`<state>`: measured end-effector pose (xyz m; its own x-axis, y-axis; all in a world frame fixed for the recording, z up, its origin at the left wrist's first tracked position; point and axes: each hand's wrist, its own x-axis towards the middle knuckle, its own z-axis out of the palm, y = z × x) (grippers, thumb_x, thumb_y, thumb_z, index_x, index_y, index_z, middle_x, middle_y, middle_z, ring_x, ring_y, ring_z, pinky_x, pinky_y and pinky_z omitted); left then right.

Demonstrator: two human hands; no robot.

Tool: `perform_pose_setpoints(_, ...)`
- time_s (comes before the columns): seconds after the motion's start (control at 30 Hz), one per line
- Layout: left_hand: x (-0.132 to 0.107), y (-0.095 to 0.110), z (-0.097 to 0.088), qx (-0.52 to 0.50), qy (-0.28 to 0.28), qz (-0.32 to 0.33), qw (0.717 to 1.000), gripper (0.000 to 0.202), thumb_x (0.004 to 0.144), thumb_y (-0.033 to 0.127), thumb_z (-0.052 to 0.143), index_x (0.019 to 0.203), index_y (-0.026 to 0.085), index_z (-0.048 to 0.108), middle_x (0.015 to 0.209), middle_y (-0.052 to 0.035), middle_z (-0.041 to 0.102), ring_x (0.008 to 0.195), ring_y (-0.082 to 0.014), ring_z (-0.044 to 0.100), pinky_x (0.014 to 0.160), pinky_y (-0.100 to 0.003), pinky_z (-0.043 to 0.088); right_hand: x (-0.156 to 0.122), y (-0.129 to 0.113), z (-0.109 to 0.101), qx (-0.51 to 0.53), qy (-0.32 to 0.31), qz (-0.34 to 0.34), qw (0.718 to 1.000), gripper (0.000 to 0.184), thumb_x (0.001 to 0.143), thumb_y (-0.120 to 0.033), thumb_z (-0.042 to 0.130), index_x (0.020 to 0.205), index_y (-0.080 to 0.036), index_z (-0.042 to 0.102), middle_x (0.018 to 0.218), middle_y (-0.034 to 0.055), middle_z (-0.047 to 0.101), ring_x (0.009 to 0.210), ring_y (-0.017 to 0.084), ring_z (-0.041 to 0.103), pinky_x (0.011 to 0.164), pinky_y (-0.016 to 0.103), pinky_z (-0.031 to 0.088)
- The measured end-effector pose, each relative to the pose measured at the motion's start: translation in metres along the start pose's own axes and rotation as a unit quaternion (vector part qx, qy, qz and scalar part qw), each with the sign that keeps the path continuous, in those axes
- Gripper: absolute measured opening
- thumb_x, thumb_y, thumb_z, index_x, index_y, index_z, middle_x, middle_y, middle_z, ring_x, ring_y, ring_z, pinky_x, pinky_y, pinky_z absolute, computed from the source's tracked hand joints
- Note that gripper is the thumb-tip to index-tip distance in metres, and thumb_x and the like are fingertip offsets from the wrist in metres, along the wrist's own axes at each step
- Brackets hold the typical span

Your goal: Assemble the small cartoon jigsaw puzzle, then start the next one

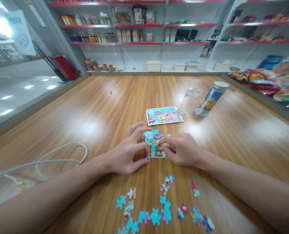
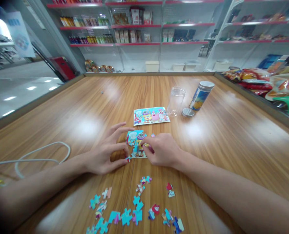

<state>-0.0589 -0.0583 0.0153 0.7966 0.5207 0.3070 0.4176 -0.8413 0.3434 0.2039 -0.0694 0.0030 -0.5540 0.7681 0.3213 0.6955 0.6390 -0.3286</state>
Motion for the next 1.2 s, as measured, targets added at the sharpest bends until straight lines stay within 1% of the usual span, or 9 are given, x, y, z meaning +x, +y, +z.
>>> perform_pose_setpoints(0.13,0.001,-0.006,0.000,-0.005,0.008,0.006,1.000,0.011,0.082,0.029,0.072,0.085,0.020,0.068,0.147,-0.0091,0.043,0.147,-0.0335,0.024,0.125,-0.061,0.016,-0.001,0.000,0.000,-0.008,-0.002,0.003,1.000,0.024,0.086,-0.025,0.058,0.103,-0.027,0.075,0.056,-0.0040,0.062,0.051,0.011,0.055,0.055,0.024,0.030)
perform_pose_setpoints(0.27,0.002,-0.010,-0.001,0.008,0.020,-0.006,1.000,0.010,0.083,0.027,0.071,0.087,0.019,0.068,0.142,-0.0113,0.047,0.145,-0.0311,0.029,0.126,-0.059,0.016,0.000,0.001,0.001,-0.013,-0.009,0.002,1.000,0.025,0.086,-0.025,0.059,0.106,-0.026,0.075,0.058,-0.0027,0.064,0.052,0.012,0.057,0.056,0.025,0.031)
perform_pose_setpoints(0.37,0.002,-0.011,0.000,0.008,0.031,-0.019,0.999,0.008,0.082,0.026,0.071,0.087,0.019,0.069,0.141,-0.0102,0.049,0.144,-0.0306,0.031,0.125,-0.058,0.017,0.001,0.001,0.002,-0.018,-0.015,0.004,1.000,0.027,0.087,-0.026,0.059,0.109,-0.026,0.074,0.060,-0.0020,0.066,0.053,0.013,0.058,0.056,0.025,0.031)
perform_pose_setpoints(0.57,0.000,-0.014,0.003,-0.018,0.037,-0.027,0.999,0.005,0.085,0.026,0.070,0.087,0.021,0.071,0.132,-0.0076,0.056,0.141,-0.0294,0.034,0.123,-0.055,0.023,0.000,-0.001,0.001,-0.027,-0.024,0.011,0.999,0.031,0.087,-0.026,0.058,0.113,-0.027,0.074,0.063,-0.0007,0.069,0.056,0.015,0.060,0.057,0.026,0.032)
perform_pose_setpoints(0.73,0.001,-0.015,0.003,-0.026,0.034,-0.026,0.999,0.006,0.085,0.026,0.071,0.089,0.020,0.071,0.130,-0.0085,0.058,0.138,-0.0290,0.037,0.123,-0.055,0.025,0.001,-0.001,0.001,-0.021,-0.033,0.018,0.999,0.032,0.087,-0.026,0.057,0.115,-0.027,0.074,0.063,-0.0007,0.069,0.055,0.014,0.059,0.057,0.025,0.032)
perform_pose_setpoints(0.9,0.001,-0.015,0.004,-0.016,0.052,-0.032,0.998,0.010,0.084,0.027,0.073,0.089,0.019,0.070,0.129,-0.0093,0.058,0.136,-0.0293,0.038,0.122,-0.056,0.025,0.001,-0.001,0.001,-0.025,-0.030,0.010,0.999,0.031,0.089,-0.028,0.056,0.114,-0.025,0.074,0.062,-0.0007,0.067,0.055,0.014,0.058,0.057,0.026,0.031)
perform_pose_setpoints(1.03,0.002,-0.015,0.006,-0.016,0.061,-0.032,0.997,0.010,0.084,0.028,0.073,0.087,0.019,0.070,0.128,-0.0091,0.059,0.136,-0.0294,0.039,0.122,-0.056,0.026,0.000,-0.001,0.001,-0.026,-0.027,0.008,0.999,0.031,0.087,-0.026,0.057,0.114,-0.026,0.074,0.062,-0.0010,0.066,0.055,0.013,0.058,0.057,0.026,0.031)
perform_pose_setpoints(1.2,0.002,-0.018,0.008,-0.026,0.060,-0.032,0.997,0.010,0.084,0.028,0.074,0.086,0.019,0.070,0.127,-0.0090,0.060,0.135,-0.0284,0.041,0.122,-0.055,0.026,0.001,-0.002,0.000,-0.021,-0.023,0.013,0.999,0.032,0.085,-0.024,0.058,0.113,-0.025,0.075,0.055,-0.0028,0.060,0.050,0.011,0.052,0.054,0.025,0.027)
